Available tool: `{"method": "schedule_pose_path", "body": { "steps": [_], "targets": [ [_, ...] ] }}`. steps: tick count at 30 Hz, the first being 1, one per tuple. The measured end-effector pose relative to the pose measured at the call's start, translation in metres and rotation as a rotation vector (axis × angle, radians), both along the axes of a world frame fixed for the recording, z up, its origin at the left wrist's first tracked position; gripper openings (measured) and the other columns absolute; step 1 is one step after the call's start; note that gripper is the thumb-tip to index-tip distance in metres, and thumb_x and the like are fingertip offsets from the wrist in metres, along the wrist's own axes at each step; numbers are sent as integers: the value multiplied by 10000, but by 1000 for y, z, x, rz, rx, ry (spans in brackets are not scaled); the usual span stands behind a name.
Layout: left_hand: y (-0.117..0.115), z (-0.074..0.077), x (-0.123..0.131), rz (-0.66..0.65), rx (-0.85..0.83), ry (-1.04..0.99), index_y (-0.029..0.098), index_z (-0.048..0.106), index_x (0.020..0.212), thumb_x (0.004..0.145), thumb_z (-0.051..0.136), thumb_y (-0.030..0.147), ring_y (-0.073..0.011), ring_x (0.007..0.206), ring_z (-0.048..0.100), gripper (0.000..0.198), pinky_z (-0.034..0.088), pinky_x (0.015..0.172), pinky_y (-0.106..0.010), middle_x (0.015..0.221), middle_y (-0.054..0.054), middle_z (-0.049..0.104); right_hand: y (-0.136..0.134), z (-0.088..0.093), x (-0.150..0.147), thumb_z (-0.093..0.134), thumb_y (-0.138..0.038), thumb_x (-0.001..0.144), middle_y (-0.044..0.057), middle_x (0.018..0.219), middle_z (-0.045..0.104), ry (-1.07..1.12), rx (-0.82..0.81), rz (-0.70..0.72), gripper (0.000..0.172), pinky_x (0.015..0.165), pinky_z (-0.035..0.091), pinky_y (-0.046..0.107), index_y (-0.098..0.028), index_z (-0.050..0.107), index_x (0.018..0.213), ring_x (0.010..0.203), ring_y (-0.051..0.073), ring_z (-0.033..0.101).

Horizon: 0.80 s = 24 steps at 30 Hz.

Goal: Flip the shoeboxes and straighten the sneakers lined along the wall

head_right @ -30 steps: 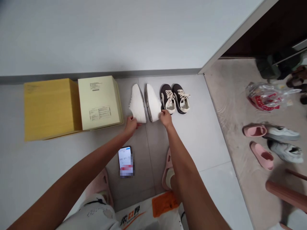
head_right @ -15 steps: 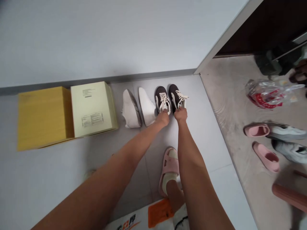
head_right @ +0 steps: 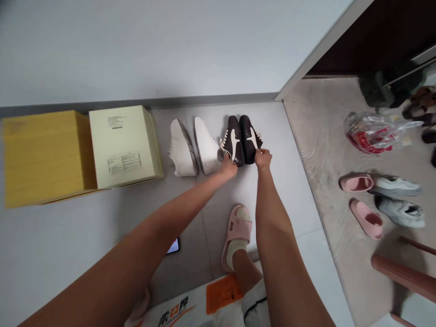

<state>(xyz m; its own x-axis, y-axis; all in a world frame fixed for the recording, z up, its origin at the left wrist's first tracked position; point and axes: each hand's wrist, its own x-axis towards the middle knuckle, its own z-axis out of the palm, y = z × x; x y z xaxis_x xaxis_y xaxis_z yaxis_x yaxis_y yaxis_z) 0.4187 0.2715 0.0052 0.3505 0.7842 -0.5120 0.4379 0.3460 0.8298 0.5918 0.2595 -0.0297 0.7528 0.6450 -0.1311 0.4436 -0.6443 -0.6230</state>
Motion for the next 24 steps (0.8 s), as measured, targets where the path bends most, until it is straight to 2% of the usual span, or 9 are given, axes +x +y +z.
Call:
{"method": "schedule_pose_path", "body": {
  "steps": [2, 5, 8, 10, 13, 17, 20, 22, 24],
  "targets": [
    [-11, 20, -4, -68, 30, 39, -7, 347, 1541, 923, 513, 123, -367, 1507, 437, 654, 343, 1241, -501, 1607, -369, 379, 1, 1, -7, 585, -325, 889, 140, 1109, 620, -78, -21, -102, 315, 876, 572, 392, -140, 656, 1134, 892, 225, 635],
    [-21, 64, -46, -401, 231, -12, 65, 475, 1495, 913, 527, 168, -347, 1454, 500, 593, 385, 1217, -461, 1567, -286, 484, -1, 10, -24, 553, -268, 878, 188, 1285, 556, -164, 61, -172, 365, 1033, 531, 458, -136, 634, 1208, 1083, 264, 633],
    [-27, 108, -135, -825, 370, -19, 183, 627, 1372, 910, 541, 227, -325, 1273, 644, 472, 464, 1136, -456, 1398, -179, 660, -5, 23, -51, 503, -265, 901, 172, 1269, 578, -179, 181, -173, 341, 1061, 521, 463, -154, 641, 1193, 1152, 265, 617],
    [-36, 127, -211, -937, 357, 83, 232, 694, 1272, 913, 532, 248, -311, 1184, 689, 394, 508, 1073, -443, 1294, -138, 722, -10, 30, -76, 489, -283, 911, 159, 1236, 606, -117, 228, -187, 346, 1044, 531, 456, -155, 646, 1192, 1139, 262, 623],
    [-63, 129, -326, -752, 281, 287, 264, 708, 1250, 938, 453, 273, -309, 1133, 713, 403, 551, 990, -452, 1281, -126, 734, -20, 34, -128, 469, -316, 918, 132, 1155, 645, 44, 264, -165, 397, 995, 550, 468, -146, 633, 1237, 1088, 269, 642],
    [-116, 101, -448, -201, 186, 460, 259, 688, 1251, 946, 433, 440, -307, 1158, 711, 437, 553, 1020, -464, 1302, -123, 734, -43, 32, -230, 438, -346, 923, 122, 1099, 666, 206, 250, -41, 439, 864, 589, 434, -154, 626, 1271, 953, 254, 669],
    [-143, 79, -507, 189, 91, 469, 249, 668, 1222, 900, 466, 525, -292, 1145, 721, 470, 576, 996, -442, 1308, -119, 737, -62, 37, -313, 448, -370, 926, 158, 1184, 658, 205, 232, 174, 410, 808, 599, 390, -169, 662, 1210, 918, 240, 680],
    [-145, 66, -534, 353, 83, 481, 246, 673, 1177, 863, 506, 531, -289, 1138, 722, 456, 573, 1008, -442, 1284, -114, 746, -68, 43, -360, 416, -352, 953, 166, 1253, 652, 154, 229, 440, 401, 858, 600, 399, -201, 682, 1213, 1044, 259, 680],
    [-135, 56, -553, 444, 129, 502, 238, 682, 1156, 843, 533, 513, -292, 1159, 710, 443, 564, 1026, -448, 1284, -118, 740, -66, 50, -397, 418, -322, 967, 175, 1344, 636, 51, 188, 699, 408, 1003, 560, 441, -209, 702, 1237, 1217, 282, 639]
  ]
}}
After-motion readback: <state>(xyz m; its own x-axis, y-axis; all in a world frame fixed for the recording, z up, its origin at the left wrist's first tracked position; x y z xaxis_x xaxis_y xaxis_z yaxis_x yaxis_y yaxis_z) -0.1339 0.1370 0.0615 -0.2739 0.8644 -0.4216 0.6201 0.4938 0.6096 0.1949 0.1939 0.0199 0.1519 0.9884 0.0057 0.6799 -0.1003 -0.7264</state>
